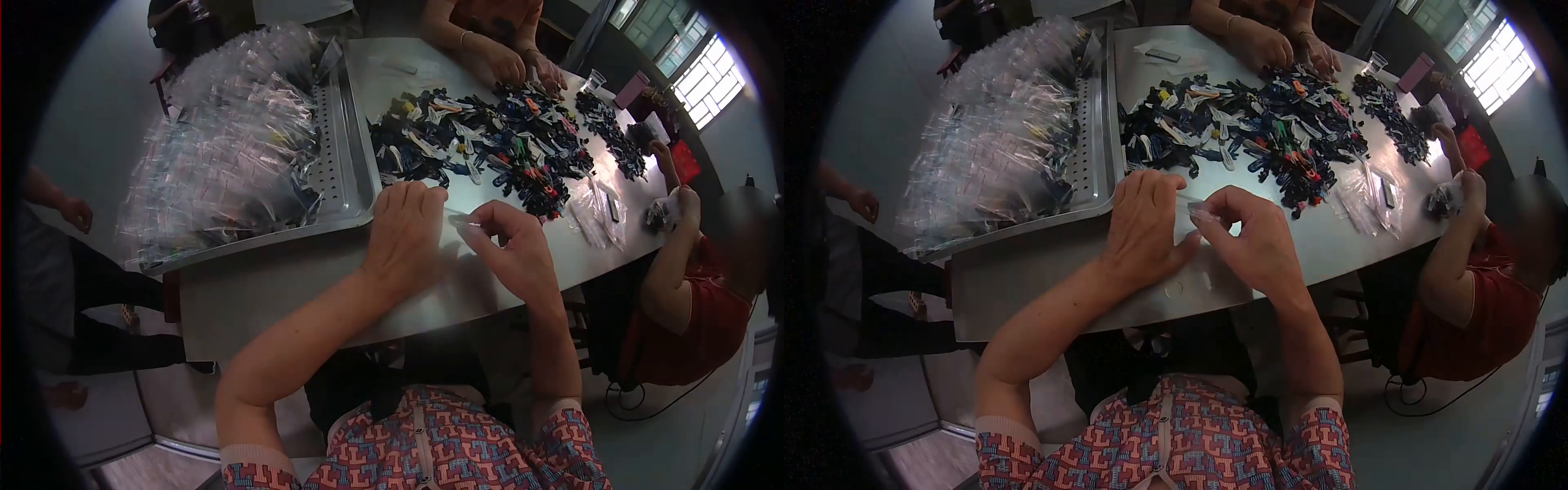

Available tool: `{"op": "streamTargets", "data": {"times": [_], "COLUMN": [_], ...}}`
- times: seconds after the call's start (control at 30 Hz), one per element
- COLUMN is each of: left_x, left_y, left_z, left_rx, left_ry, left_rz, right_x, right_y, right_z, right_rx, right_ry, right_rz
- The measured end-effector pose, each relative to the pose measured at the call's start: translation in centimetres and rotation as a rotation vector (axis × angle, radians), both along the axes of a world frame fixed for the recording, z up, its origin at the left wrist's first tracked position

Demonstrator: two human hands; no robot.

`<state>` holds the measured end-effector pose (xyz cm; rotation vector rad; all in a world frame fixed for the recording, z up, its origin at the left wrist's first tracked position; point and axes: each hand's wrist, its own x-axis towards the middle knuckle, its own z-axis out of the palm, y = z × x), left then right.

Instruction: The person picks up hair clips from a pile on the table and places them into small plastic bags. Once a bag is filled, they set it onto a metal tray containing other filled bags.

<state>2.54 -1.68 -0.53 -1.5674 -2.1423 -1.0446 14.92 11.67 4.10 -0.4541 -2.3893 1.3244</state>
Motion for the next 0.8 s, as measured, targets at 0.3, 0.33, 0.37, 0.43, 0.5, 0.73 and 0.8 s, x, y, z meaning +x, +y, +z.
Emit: {"op": "streamTargets", "data": {"times": [0.3,0.33,0.37,0.43,0.5,0.73,0.8], "left_x": [-0.4,-0.5,-0.5,-0.7,-0.8,-0.5,-0.3], "left_y": [0.6,0.7,0.7,0.8,0.7,0.6,0.7], "left_z": [-0.5,-0.7,-0.9,-1.2,-1.4,-0.5,-0.4], "left_rx": [0.153,0.181,0.181,0.174,0.159,0.166,0.173], "left_ry": [0.056,0.059,0.058,0.05,0.035,0.098,0.098], "left_rz": [-0.026,-0.034,-0.034,-0.052,-0.071,-0.048,-0.051], "right_x": [0.4,0.4,0.5,0.6,0.8,1.0,1.0], "right_y": [-0.7,-0.8,-0.9,-0.5,-0.6,-0.7,-0.8], "right_z": [-0.1,0.0,0.0,-0.7,-0.8,-0.2,-0.2], "right_rx": [0.129,-0.078,-0.285,-0.265,-0.245,-0.076,-0.06], "right_ry": [0.026,0.017,0.009,0.03,0.05,-0.092,-0.072], "right_rz": [0.1,0.107,0.113,0.162,0.212,0.255,0.257]}}
